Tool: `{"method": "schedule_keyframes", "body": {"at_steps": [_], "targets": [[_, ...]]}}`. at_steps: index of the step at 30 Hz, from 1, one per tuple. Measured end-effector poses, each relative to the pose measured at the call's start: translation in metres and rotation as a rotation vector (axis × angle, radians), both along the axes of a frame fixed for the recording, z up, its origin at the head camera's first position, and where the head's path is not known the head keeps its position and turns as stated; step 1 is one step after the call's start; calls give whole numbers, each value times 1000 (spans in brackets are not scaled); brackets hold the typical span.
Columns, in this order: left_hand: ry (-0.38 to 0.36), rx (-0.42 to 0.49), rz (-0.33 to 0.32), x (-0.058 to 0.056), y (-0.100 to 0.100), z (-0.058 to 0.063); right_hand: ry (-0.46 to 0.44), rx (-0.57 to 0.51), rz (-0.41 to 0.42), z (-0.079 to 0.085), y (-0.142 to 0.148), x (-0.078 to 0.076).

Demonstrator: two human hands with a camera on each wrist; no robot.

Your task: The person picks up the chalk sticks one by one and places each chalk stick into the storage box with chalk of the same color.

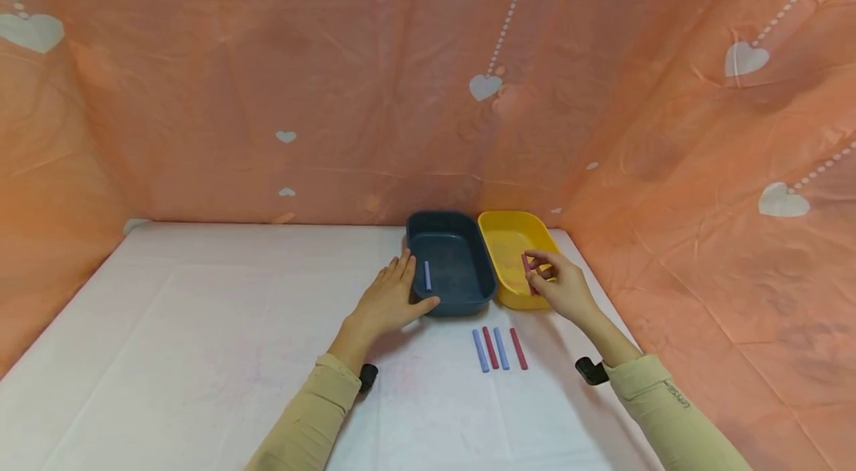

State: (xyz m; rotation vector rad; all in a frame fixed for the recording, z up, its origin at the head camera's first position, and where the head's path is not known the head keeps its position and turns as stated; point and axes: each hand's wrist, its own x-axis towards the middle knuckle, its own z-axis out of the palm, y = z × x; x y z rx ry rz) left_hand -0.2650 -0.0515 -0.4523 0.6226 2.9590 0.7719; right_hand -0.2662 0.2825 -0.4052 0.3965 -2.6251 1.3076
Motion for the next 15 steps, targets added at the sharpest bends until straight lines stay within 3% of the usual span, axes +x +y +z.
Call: {"method": "schedule_keyframes", "body": {"at_steps": [8,15], "targets": [[2,-4,1,-1,2,-2,-49,93,-21,-8,8,-30],[-9,-4,12,0,2,0,-168,108,-23,-17,9,-55]]}}
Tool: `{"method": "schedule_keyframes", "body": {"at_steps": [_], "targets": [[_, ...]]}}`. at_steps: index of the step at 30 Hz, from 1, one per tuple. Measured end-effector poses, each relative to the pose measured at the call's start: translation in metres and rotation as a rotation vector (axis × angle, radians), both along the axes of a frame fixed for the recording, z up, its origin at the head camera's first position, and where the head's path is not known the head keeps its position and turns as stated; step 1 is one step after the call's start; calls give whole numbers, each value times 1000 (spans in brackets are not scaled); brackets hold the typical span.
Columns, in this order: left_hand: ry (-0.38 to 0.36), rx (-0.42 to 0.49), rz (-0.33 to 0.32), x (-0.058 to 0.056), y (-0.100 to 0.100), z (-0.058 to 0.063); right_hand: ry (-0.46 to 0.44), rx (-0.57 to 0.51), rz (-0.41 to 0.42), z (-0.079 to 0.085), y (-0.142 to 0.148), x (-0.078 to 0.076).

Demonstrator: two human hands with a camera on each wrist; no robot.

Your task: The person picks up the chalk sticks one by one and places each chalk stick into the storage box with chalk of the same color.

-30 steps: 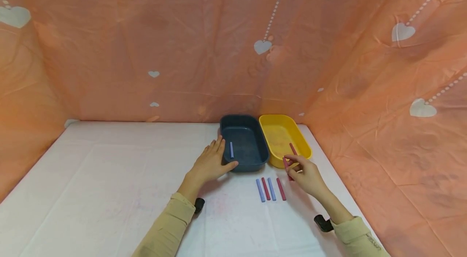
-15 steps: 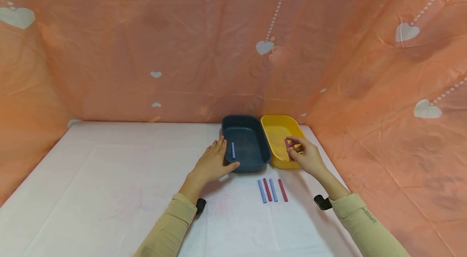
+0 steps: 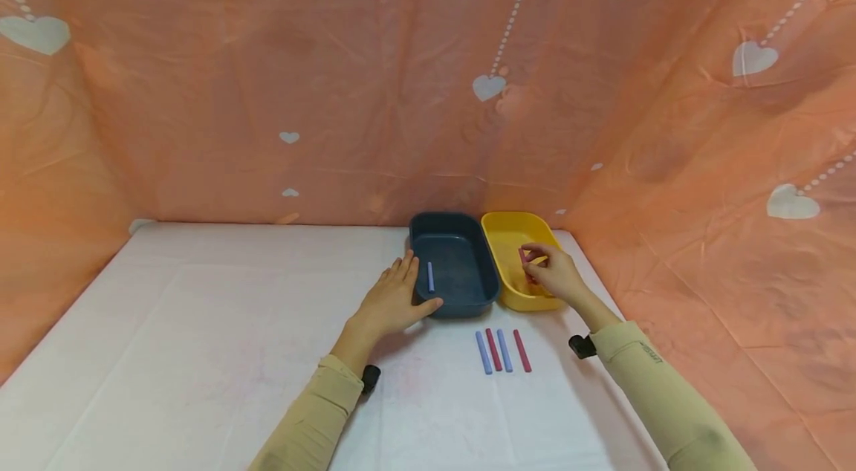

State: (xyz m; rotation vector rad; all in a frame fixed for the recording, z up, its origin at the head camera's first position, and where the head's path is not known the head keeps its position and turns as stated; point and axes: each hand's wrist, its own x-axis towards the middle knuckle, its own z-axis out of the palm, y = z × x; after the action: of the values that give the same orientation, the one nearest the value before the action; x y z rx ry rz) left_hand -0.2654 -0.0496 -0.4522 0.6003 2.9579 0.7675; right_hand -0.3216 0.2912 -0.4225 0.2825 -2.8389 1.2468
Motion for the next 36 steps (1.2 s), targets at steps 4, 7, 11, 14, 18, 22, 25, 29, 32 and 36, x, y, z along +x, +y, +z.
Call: {"method": "schedule_keyframes", "body": {"at_steps": [4,7,11,14,18,22,25,29,32,36], "targets": [[0,5,-1,1,0,2,-39,-26,26,-4,-3,-11],[3,9,-3,2,0,2,-68,-41,53,-6,-5,-16],[12,16,-8,2,1,1,-128,-37,58,-9,-6,-20],[10,7,-9,2,1,0,-177,-15,48,-10,-8,-22],[10,9,-8,2,1,0,-217,18,52,-12,-10,-26],[10,16,-6,3,0,2,-248,31,71,-14,-12,-30],[7,15,-5,2,-1,2,-251,51,84,-16,-13,-33],[12,20,-8,2,-1,1,-237,98,84,-18,-15,-35],[22,20,-13,2,-1,0,-230,132,88,-19,-16,-36],[28,18,-13,2,-1,1,-239,152,82,-18,-18,-37]]}}
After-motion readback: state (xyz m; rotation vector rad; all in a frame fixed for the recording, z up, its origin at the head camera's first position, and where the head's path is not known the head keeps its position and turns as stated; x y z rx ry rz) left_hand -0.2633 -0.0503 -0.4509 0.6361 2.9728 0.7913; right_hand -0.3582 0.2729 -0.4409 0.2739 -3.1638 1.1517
